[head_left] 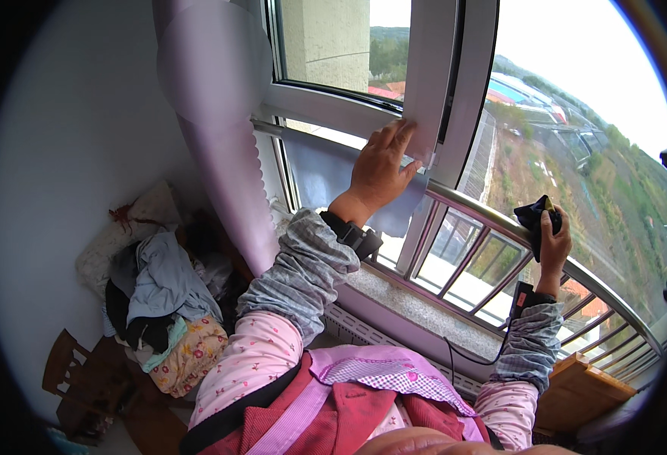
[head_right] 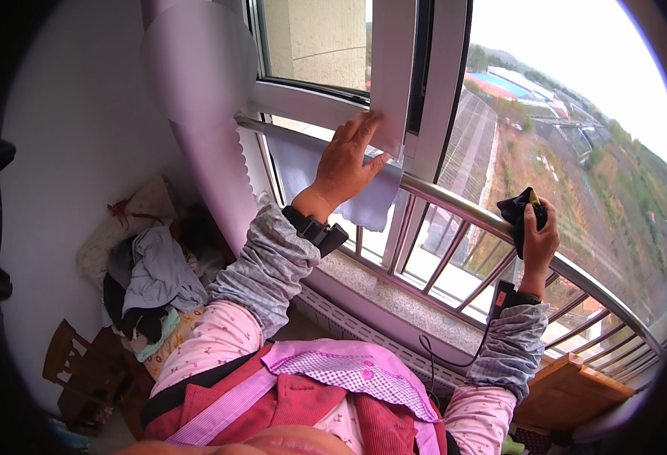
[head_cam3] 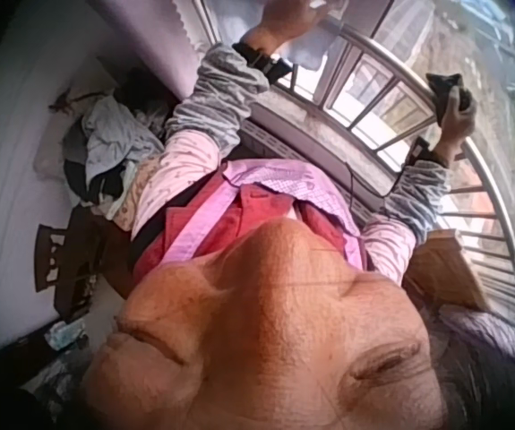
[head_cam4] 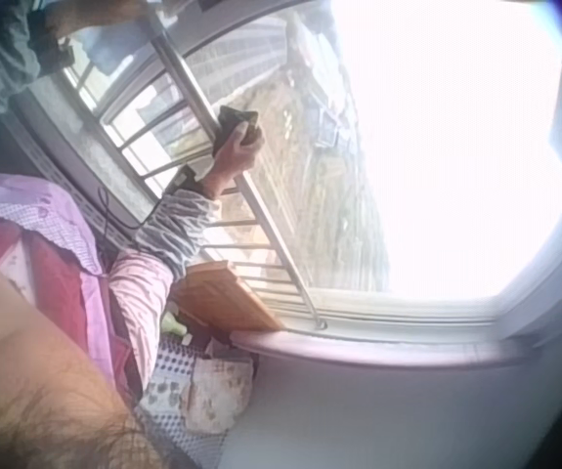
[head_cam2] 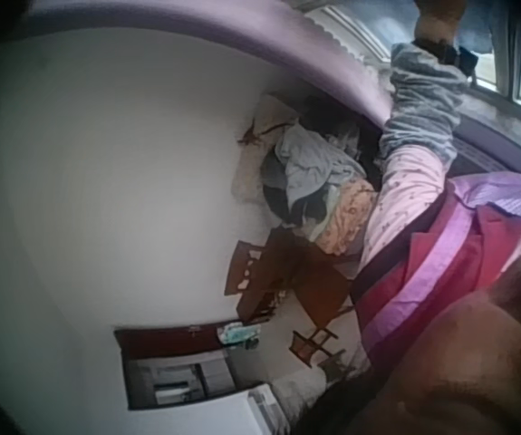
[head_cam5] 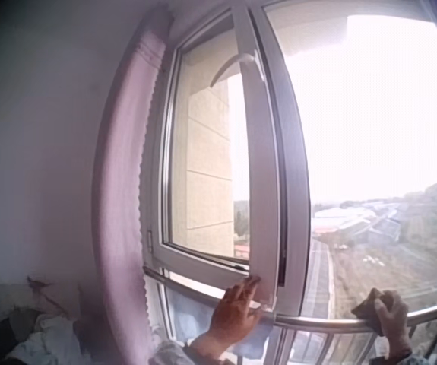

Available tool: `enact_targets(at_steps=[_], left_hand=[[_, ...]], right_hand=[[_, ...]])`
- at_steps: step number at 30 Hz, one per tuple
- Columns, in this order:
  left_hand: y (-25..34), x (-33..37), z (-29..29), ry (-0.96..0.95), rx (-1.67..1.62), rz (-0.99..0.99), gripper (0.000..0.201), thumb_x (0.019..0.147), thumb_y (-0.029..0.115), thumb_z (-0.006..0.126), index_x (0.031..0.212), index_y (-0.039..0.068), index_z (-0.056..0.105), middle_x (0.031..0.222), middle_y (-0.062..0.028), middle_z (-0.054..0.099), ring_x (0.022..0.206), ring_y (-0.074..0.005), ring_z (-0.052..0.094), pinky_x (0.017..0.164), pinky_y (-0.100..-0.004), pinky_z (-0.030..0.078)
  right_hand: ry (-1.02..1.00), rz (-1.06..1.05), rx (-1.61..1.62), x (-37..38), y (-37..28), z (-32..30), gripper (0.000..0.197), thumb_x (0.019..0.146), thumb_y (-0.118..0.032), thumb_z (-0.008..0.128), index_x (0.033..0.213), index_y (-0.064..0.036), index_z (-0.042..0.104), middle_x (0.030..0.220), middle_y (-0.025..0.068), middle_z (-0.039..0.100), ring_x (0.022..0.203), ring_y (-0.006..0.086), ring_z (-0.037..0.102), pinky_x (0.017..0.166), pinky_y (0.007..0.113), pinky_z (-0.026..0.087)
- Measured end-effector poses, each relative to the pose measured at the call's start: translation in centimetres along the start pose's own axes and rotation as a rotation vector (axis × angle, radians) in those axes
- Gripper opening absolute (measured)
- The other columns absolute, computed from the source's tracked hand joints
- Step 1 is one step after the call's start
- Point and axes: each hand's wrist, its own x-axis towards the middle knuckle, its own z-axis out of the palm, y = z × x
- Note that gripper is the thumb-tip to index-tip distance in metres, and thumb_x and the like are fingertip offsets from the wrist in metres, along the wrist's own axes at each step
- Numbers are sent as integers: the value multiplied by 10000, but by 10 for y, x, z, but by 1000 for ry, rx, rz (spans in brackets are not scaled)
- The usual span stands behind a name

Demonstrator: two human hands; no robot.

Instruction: The person wipes the exterior glass of a large curved window and the metal balcony railing using a dark cloth. They reach across the railing to clean the outer surface, then wipe the window frame and glass from the inside.

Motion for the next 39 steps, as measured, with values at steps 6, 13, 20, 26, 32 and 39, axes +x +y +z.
enact_targets(at_steps=[6,13,20,26,32,39], left_hand=[[-5,-4,-2,-13,-16,6,748,872,237,784,1515,106,426,1474,-164,488,1283,-393,530,1078,-464,475],[-8,14,-20,35,13,38,695,916,304,751,1507,102,446,1452,-195,514,1295,-409,532,1077,-477,475],[-6,106,-59,235,100,229,621,987,390,676,1477,58,487,1425,-197,551,1318,-375,537,1093,-451,469],[9,158,-67,336,141,332,618,999,398,662,1463,28,490,1428,-194,555,1318,-367,541,1101,-444,464],[14,169,-66,292,154,319,612,996,400,664,1456,27,508,1426,-192,561,1330,-367,532,1106,-443,460],[-5,191,-92,309,249,326,598,992,462,659,1403,40,557,1360,-171,612,1286,-342,573,1080,-429,482]], right_hand=[[16,8,46,2,7,0,331,985,-310,688,1230,-87,676,1047,126,741,979,220,716,891,341,533],[-9,46,253,5,15,-1,317,1005,-266,685,1241,-54,673,1048,76,713,976,145,653,898,297,517],[-24,34,278,3,16,1,311,1005,-247,682,1250,-57,662,1073,90,716,981,147,655,905,301,514],[-21,49,269,2,11,-3,296,1004,-259,688,1207,-45,674,989,83,714,925,139,649,861,298,518],[-7,36,368,1,17,1,311,1019,-292,683,1196,-35,676,977,43,694,906,107,610,836,270,505],[-105,297,612,11,13,-5,258,1038,-274,660,1095,-23,683,929,-4,651,869,68,570,805,229,473]])
